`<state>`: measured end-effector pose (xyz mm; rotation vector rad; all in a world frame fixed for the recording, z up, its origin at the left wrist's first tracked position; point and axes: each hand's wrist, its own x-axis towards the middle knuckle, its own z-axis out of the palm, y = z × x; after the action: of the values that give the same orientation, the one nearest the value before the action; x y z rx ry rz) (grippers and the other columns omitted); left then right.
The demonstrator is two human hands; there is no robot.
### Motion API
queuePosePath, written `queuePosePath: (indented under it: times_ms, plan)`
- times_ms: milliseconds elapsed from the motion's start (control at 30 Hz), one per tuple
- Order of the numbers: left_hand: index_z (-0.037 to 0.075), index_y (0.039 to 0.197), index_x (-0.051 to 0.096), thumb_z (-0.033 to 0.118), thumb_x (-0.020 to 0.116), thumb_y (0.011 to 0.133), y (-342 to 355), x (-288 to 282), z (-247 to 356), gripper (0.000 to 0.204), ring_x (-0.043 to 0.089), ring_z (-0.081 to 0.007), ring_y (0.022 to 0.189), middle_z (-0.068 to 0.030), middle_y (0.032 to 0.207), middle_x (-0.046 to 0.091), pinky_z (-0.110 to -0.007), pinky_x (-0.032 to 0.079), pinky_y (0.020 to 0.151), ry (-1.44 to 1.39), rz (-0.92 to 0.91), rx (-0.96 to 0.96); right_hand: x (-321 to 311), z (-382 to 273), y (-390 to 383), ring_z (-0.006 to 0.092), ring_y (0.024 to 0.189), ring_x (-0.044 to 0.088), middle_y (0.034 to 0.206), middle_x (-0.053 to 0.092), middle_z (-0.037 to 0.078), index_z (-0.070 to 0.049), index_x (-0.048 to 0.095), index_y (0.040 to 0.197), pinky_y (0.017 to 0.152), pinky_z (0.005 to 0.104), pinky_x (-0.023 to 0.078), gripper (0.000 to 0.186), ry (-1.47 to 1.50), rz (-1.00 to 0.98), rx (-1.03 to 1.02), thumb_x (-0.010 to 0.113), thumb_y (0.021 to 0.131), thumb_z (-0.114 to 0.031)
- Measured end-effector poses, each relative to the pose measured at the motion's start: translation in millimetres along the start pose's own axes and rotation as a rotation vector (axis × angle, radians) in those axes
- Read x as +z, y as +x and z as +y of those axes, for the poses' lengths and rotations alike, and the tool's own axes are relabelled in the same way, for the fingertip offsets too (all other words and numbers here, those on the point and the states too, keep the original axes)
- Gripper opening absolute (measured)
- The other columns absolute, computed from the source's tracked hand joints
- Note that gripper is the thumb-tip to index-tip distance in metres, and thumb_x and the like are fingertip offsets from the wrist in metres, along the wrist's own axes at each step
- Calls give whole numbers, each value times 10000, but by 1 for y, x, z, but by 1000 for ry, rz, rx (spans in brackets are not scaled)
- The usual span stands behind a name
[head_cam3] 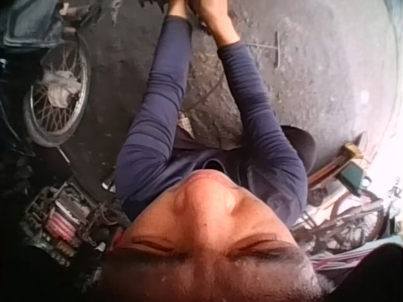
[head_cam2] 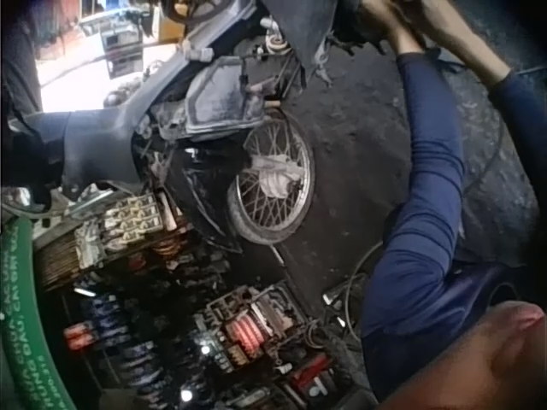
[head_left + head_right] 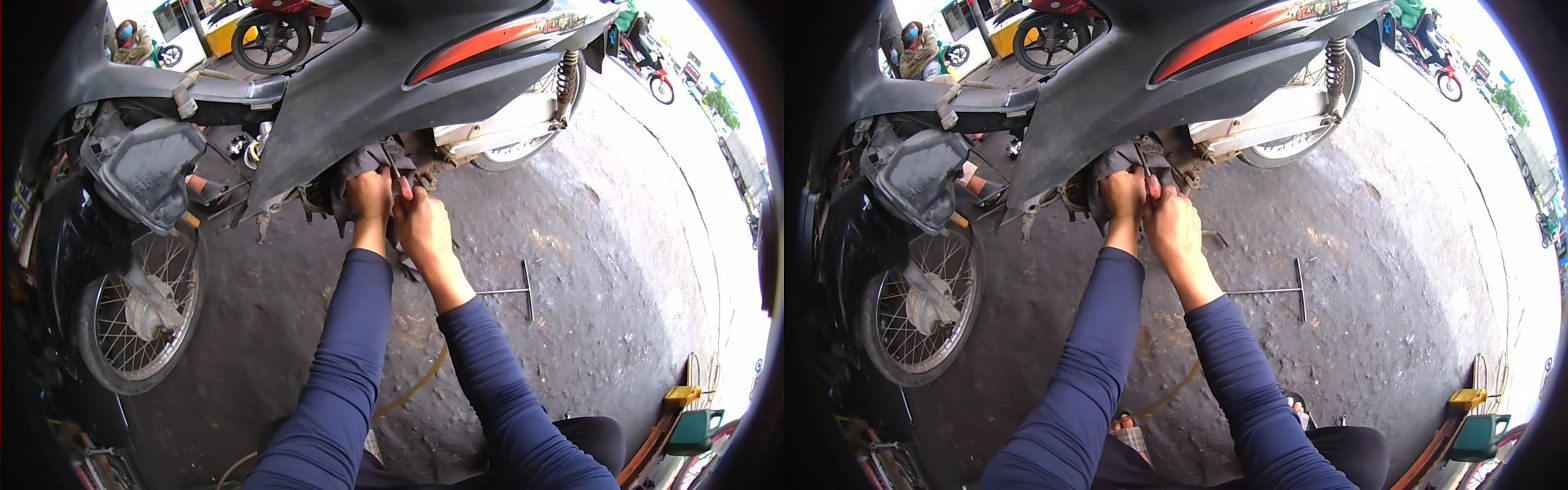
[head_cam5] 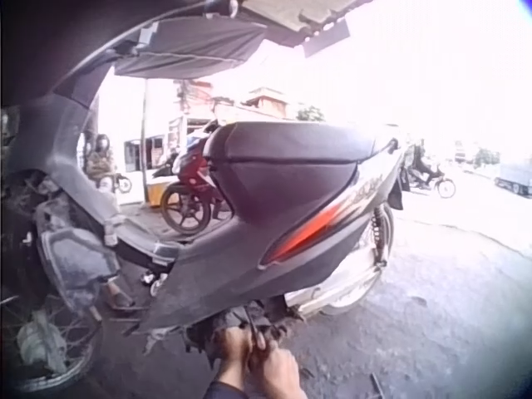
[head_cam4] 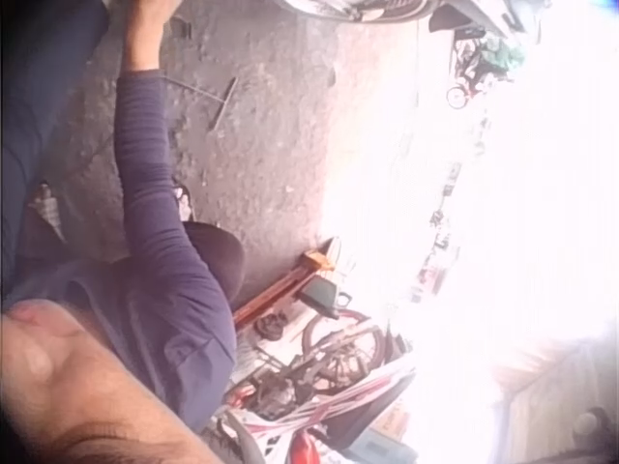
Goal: Cleaning and reassembling components of a motorcycle engine using tools and an air nozzle.
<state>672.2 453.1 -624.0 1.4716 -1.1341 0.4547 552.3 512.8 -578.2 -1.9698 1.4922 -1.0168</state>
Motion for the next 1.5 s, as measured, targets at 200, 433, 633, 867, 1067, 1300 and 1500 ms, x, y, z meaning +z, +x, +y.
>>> queuePosePath:
  times_ms: [200, 433, 633, 867, 1067, 1300, 1500]
  plan:
    - [35, 726, 660, 90, 681, 711, -3, 3, 1, 61, 641, -350, 693, -144, 751, 676, -447, 485, 659, 33, -44, -69, 1, 8, -4, 470, 829, 636, 897, 645, 286, 29, 579, 934, 755, 517, 509, 261, -23, 8, -50, 627, 857, -215]
    - [54, 841, 683, 112, 700, 756, -2, 3, 2, 105, 645, -359, 778, -152, 854, 686, -438, 502, 719, -64, -138, -126, -7, 7, -3, 470, 830, 638, 856, 644, 304, 41, 585, 903, 746, 516, 509, 244, 33, -29, -59, 612, 859, -198]
    - [26, 742, 672, 76, 683, 752, -3, 1, 1, 53, 652, -281, 651, -117, 721, 683, -377, 490, 636, -60, 15, -13, -11, 8, -12, 470, 828, 636, 830, 646, 294, 40, 595, 879, 738, 509, 509, 245, 66, -28, -13, 626, 847, -201]
    - [-7, 752, 673, -2, 664, 739, -45, -17, 26, 16, 635, -169, 614, -80, 721, 699, -303, 485, 623, -349, 54, -129, -25, 16, -27, 464, 805, 636, 792, 637, 294, 43, 601, 875, 729, 499, 511, 228, 167, -46, 11, 644, 815, -173]
    - [0, 660, 624, -28, 601, 741, -36, -15, 21, 88, 602, -136, 552, -47, 621, 648, -297, 469, 557, -376, -1, -152, -11, 11, -6, 469, 821, 628, 820, 625, 320, 88, 611, 904, 738, 458, 505, 260, 253, -59, 30, 642, 821, -157]
    - [-31, 674, 650, 119, 596, 801, -25, 0, -5, 204, 599, -261, 513, -161, 630, 652, -384, 458, 547, -113, -94, -154, -7, 9, 3, 465, 821, 632, 802, 629, 312, 85, 609, 832, 746, 477, 507, 258, 292, -111, -11, 641, 824, -172]
    - [-4, 774, 689, 83, 620, 768, -7, 2, 7, 111, 649, -367, 711, -172, 785, 688, -410, 499, 682, -69, -98, -189, -17, 11, 1, 468, 817, 631, 803, 632, 306, 73, 614, 845, 745, 483, 501, 251, 161, -113, -45, 644, 826, -175]
